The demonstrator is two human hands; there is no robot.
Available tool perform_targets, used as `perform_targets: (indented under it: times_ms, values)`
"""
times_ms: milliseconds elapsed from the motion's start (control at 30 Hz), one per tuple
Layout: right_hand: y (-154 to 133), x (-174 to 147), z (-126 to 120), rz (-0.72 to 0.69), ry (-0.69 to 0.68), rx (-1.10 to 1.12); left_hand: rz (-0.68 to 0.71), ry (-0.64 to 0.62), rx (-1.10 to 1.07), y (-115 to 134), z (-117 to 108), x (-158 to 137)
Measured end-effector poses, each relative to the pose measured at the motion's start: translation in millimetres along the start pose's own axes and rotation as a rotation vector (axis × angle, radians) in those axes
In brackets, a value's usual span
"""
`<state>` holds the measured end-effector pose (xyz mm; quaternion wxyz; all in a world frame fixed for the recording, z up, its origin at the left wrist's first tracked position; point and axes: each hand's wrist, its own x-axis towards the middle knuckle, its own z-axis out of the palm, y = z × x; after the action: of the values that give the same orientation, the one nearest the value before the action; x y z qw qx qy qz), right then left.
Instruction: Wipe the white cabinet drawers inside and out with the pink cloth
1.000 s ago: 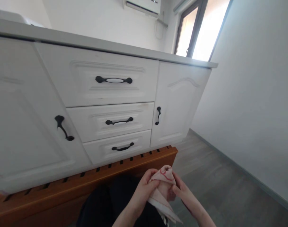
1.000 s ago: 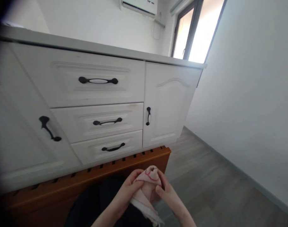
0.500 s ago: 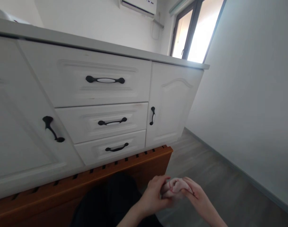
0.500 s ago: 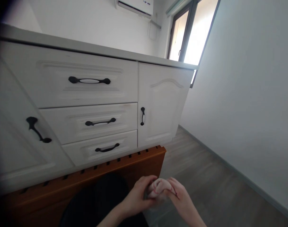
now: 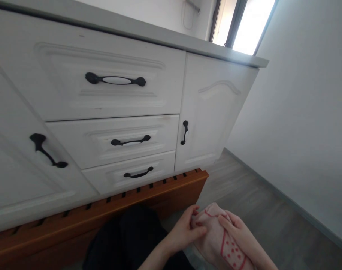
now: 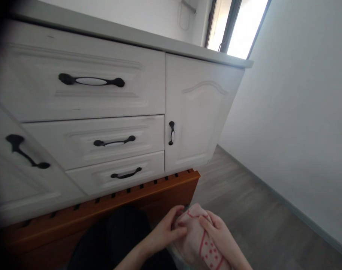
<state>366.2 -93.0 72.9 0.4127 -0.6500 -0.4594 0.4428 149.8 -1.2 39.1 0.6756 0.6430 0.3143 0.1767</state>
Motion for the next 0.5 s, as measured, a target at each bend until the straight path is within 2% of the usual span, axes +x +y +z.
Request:
perform_targets:
  times_ms: [100, 167, 267, 367, 500]
  values:
    - [3.9, 9.6, 10.5, -0.04, 0.052, -0.11, 0.031, 0.217, 0.154, -15.2, 3.9, 1.7]
    - [5.5, 16.6, 16.5, -0.071, 0.091, -0.228, 0.093, 0.3, 0.299, -17.2, 6.8, 0.7]
    - [6.8, 24.1, 22.6, -0.116, 0.098, -0.339, 0.161, 0.342, 0.388, -8.8, 7.7, 0.6]
    - [7.1, 25.7, 24.6, -0.147, 0.093, -0.384, 0.147, 0.364, 0.326, 0.3, 2.7, 6.5]
    - [10.7, 22.5, 23.3, -0.139, 0.082, -0.425, 0.102, 0.237, 0.244, 2.8, -7.9, 14.4]
